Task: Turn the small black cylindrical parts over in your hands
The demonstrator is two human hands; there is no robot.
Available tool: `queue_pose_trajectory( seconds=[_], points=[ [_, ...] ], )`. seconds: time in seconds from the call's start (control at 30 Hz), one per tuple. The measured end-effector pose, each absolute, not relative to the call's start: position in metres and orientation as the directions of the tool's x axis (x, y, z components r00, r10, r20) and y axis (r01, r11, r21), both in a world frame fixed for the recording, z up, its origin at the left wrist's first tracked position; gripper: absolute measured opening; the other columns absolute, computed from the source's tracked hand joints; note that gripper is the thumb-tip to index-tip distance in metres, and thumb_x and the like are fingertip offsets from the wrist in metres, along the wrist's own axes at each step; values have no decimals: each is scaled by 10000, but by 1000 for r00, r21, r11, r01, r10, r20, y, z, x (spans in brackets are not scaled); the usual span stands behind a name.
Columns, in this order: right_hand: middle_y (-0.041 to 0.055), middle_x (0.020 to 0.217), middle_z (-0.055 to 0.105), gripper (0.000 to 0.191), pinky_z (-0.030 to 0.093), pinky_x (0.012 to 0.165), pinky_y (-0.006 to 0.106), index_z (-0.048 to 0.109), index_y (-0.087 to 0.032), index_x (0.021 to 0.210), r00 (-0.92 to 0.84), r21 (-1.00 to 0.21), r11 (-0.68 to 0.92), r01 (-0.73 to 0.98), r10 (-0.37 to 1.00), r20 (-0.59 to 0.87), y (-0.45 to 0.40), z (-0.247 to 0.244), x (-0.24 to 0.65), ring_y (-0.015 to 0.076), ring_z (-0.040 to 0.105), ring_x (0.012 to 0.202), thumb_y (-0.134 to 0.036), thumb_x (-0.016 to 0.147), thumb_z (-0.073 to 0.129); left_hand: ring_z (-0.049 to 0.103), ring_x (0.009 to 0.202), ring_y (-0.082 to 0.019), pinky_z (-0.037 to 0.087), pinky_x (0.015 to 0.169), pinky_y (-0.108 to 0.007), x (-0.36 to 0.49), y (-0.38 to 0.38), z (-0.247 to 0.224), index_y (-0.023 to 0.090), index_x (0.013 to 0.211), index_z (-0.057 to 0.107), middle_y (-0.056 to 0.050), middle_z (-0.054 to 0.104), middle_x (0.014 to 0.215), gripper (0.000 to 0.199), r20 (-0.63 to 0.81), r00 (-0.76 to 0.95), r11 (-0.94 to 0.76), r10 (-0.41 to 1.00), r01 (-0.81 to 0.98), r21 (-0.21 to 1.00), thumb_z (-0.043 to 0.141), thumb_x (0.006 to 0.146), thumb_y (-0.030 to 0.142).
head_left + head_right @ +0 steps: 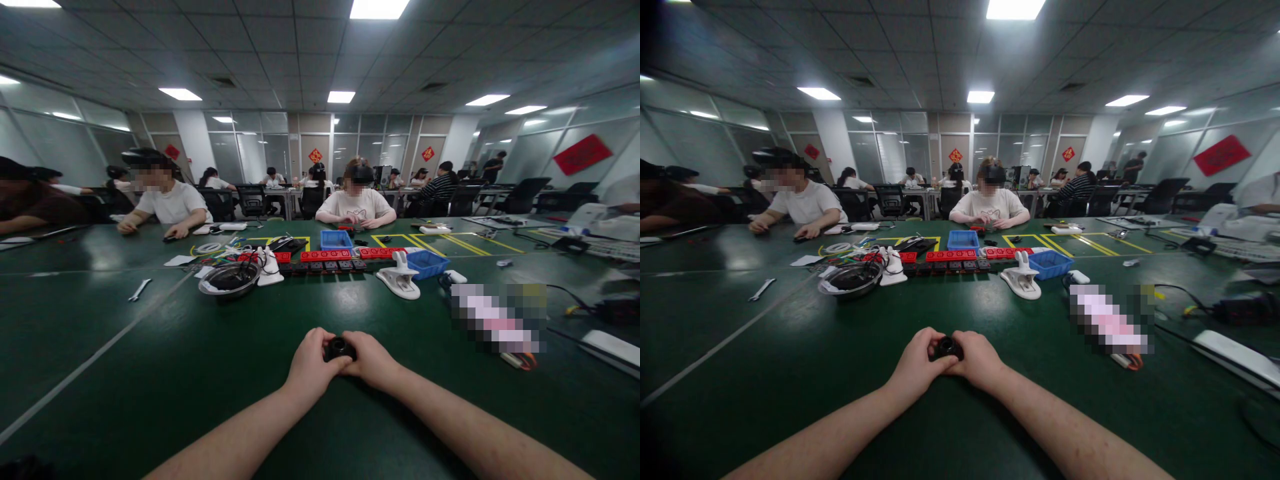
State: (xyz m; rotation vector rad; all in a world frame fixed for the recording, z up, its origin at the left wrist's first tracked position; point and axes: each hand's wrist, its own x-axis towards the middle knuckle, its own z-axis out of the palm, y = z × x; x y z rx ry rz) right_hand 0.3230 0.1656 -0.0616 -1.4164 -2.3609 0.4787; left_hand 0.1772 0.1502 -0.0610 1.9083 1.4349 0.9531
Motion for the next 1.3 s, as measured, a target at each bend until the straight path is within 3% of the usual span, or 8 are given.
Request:
queue_pose_trajectory(
  seconds=[0.17, 0.37, 0.5, 0.63, 1.3],
  points=[
    [45, 715, 547, 281, 315, 544, 239, 504, -144, 761, -327, -336, 364, 869, 931, 165, 160, -64, 315, 165, 489, 644, -377, 630, 590, 471, 736, -170, 373, 632, -262, 175, 152, -61, 176, 802, 524, -10, 498, 800, 255, 236, 181, -297, 955, 552, 779, 647, 598, 268],
    [28, 834, 545, 406, 354, 650, 253, 532, -164, 903, -593, -498, 570, 654, 795, 131, 164, -51, 331, 173, 489, 768, -391, 588, 649, 442, 679, -140, 356, 589, -230, 165, 156, -55, 178, 843, 550, 5, 478, 779, 259, 159, 366, -335, 917, 487, 806, 630, 612, 263],
    [6, 823, 526, 264, 367, 652, 236, 561, -161, 871, -703, -604, 581, 546, 710, 48, 171, -44, 343, 146, 485, 750, -268, 640, 630, 443, 688, -136, 347, 592, -222, 162, 158, -53, 178, 856, 551, 6, 484, 788, 264, 133, 430, -344, 893, 460, 819, 634, 615, 250],
    [0, 813, 512, 213, 372, 660, 227, 563, -153, 862, -715, -638, 554, 534, 699, 8, 175, -44, 346, 133, 479, 743, -199, 659, 608, 448, 688, -139, 344, 598, -227, 162, 160, -55, 176, 854, 552, 7, 486, 768, 269, 137, 429, -346, 893, 460, 818, 640, 614, 259],
    [-16, 744, 507, 208, 357, 592, 207, 549, -149, 796, -663, -683, 503, 530, 748, 36, 175, -51, 343, 119, 468, 674, -234, 627, 637, 447, 681, -140, 346, 581, -223, 162, 160, -56, 171, 828, 545, 4, 488, 772, 313, 132, 425, -332, 895, 440, 835, 665, 585, 326]
  ],
)
